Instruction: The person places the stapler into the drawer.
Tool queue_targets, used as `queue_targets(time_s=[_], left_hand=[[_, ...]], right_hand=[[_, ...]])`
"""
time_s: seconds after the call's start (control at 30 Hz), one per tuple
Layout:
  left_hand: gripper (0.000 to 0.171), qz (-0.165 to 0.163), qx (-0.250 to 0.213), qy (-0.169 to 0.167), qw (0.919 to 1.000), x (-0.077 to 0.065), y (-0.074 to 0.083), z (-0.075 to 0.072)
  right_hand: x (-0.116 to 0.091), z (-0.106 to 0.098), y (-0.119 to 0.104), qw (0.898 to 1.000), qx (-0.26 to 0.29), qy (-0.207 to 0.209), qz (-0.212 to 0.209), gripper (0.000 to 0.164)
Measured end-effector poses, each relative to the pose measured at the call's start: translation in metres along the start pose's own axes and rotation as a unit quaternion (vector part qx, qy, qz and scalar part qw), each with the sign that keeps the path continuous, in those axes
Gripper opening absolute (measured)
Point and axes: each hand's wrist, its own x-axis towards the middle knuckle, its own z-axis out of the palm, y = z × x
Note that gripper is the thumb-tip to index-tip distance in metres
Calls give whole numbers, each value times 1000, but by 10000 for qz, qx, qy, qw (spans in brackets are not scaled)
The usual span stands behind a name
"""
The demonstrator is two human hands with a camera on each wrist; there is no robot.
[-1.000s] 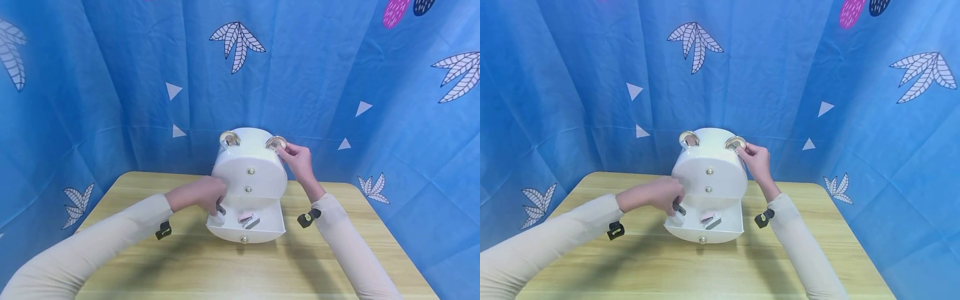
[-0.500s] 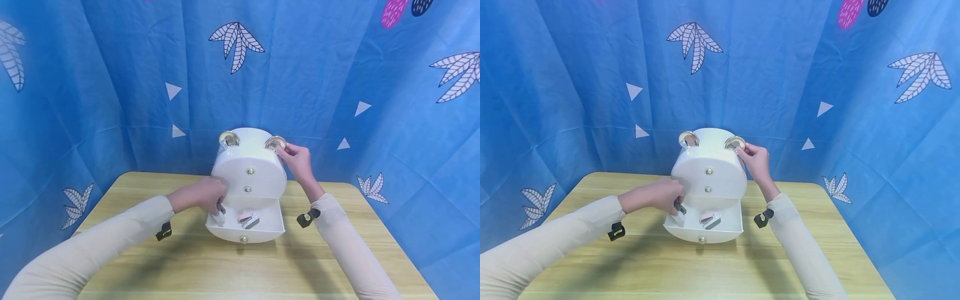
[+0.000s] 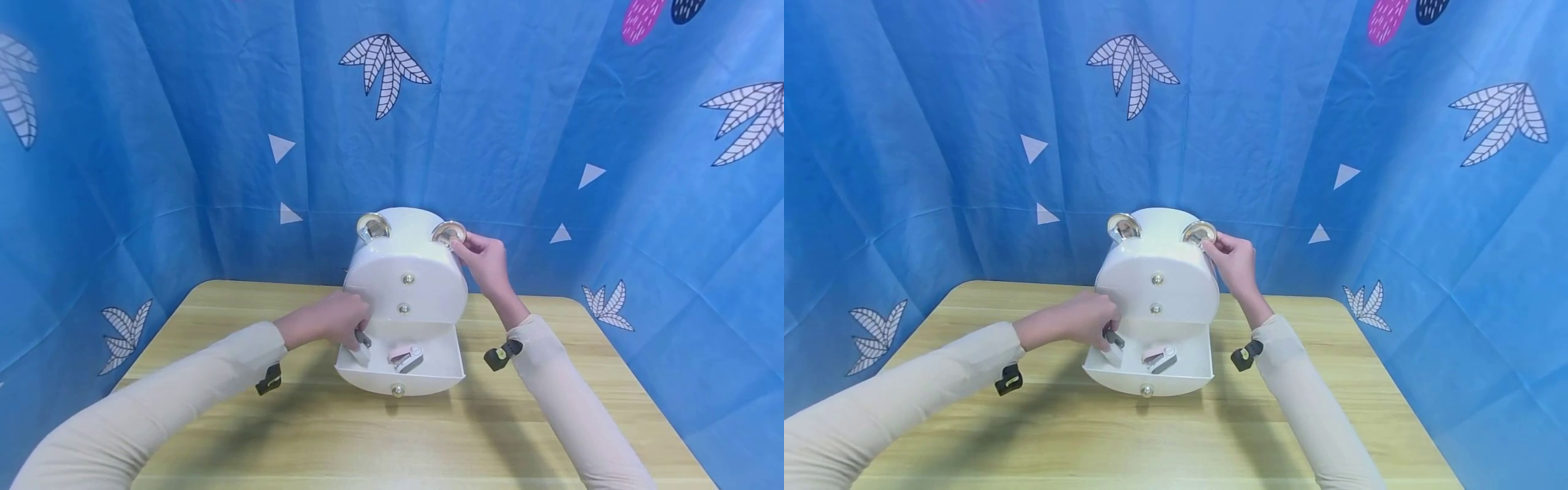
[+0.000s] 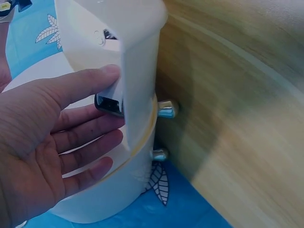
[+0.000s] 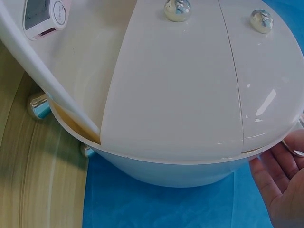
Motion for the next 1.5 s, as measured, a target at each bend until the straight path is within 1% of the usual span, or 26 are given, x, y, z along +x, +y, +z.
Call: queue_targets(time_s=[0.17, 0.4, 0.8, 0.9, 1.0, 1.1, 1.17, 1.27, 1.33, 1.37, 1.43, 1.5], left_hand=[[34, 57, -3, 127, 9999, 0, -2, 8], [22, 233, 198, 298, 9991, 0, -1, 10], [25, 150, -21, 226, 9996, 1, 2, 8], [26, 153, -96, 207, 9996, 1, 2, 6], [24, 227, -200, 274, 9992, 2, 0, 4], [22, 283, -443, 408, 9978, 0, 0, 1], [20, 337, -700, 526, 9956, -1, 1, -1], [17, 403, -1286, 712, 9883, -4, 5, -2], [16, 457, -1845, 811, 9784, -7, 10, -2], [15, 451, -2181, 831, 9713, -9, 13, -1], [14, 460, -2850, 856, 9536, -14, 19, 1], [13, 430, -3539, 782, 9310, -20, 25, 5]], right_hand=[[0, 1, 0, 10000, -3, 22, -18, 34], [0, 1, 0, 10000, -34, 30, -1, 33], [-1, 1, -1, 10000, -31, 46, -5, 32], [-1, 0, 0, 10000, -40, 34, 21, 33], [0, 0, 1, 10000, -71, 13, 29, 34], [0, 0, 1, 10000, -53, 11, 24, 33], [-1, 0, 1, 10000, -54, 19, 22, 32], [-1, 0, 0, 10000, -36, 29, 20, 31], [-1, 0, 0, 10000, -25, 35, 25, 32], [-1, 0, 0, 10000, -24, 34, 16, 32], [-1, 0, 0, 10000, 7, 36, 12, 33], [0, 1, 0, 10000, 18, 22, 13, 35]])
